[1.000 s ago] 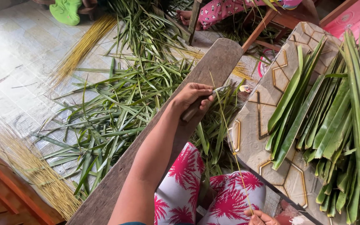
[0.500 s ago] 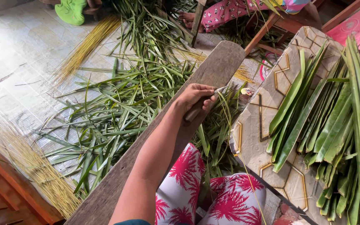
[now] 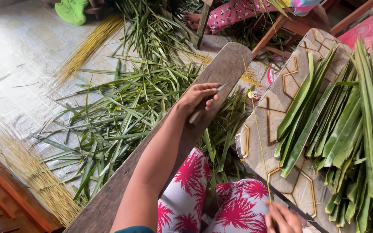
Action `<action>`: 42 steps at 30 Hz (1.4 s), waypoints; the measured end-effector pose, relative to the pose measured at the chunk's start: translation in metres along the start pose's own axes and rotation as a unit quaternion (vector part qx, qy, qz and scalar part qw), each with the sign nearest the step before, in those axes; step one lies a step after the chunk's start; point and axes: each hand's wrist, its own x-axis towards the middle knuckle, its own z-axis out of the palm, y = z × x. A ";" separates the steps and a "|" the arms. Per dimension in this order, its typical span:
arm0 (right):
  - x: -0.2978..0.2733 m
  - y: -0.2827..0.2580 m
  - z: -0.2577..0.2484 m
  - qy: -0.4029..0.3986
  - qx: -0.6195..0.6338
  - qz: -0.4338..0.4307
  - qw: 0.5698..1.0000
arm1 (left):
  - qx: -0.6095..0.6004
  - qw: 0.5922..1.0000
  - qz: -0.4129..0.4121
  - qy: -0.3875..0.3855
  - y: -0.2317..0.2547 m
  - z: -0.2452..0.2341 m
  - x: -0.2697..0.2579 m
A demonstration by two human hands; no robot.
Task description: Stripping palm leaves to extract the midribs using a knife
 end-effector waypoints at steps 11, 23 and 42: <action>0.082 -0.182 0.187 0.015 -0.073 -0.117 0.990 | 0.014 0.969 -0.132 -0.208 0.007 0.046 -0.028; 0.176 -0.166 0.195 0.019 -0.072 -0.156 0.985 | -0.003 0.975 -0.115 -0.188 -0.022 0.037 -0.013; 0.091 -0.182 0.165 0.023 -0.195 -0.089 0.976 | -0.021 0.987 -0.088 -0.131 -0.008 0.033 -0.015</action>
